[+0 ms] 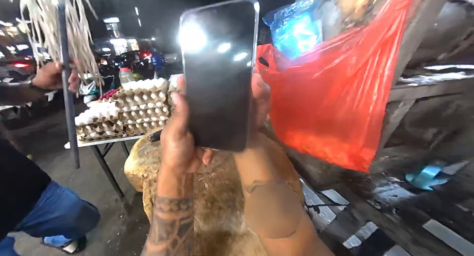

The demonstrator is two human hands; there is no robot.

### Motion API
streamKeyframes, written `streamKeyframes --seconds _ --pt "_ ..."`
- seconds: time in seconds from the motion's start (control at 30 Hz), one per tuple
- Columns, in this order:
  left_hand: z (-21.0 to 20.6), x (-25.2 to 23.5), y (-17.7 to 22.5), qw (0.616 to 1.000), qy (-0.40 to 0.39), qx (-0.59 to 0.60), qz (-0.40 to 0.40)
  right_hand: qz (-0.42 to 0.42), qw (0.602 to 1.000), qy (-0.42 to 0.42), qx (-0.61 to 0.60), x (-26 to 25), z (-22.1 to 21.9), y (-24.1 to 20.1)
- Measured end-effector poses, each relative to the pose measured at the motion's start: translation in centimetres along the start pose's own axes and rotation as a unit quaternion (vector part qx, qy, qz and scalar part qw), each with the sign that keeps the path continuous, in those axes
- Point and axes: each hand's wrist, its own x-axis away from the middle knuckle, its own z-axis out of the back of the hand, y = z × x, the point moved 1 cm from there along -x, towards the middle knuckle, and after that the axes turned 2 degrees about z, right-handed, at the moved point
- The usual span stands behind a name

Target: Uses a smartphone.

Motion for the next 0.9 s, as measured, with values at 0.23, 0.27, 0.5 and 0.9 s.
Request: streamKeyframes --seconds 0.23,0.27,0.5,0.9 --pt "1.7 -4.8 -0.1 0.993 0.028 -0.071 -0.092 -0.050 0.879 0.227 0.416 -2.2 -3.5 -3.3" --pt "1.7 -4.8 0.0 0.990 0.050 -0.090 -0.101 -0.042 0.866 0.235 0.439 -2.2 -3.3 -3.5" --pt "1.0 -5.6 -1.4 0.980 0.051 -0.096 -0.167 0.062 0.804 0.227 0.546 -2.5 -2.8 -3.8" --pt "0.5 -4.4 -0.1 0.959 0.045 -0.128 -0.247 0.026 0.675 0.018 0.737 -2.8 -5.5 -5.9"
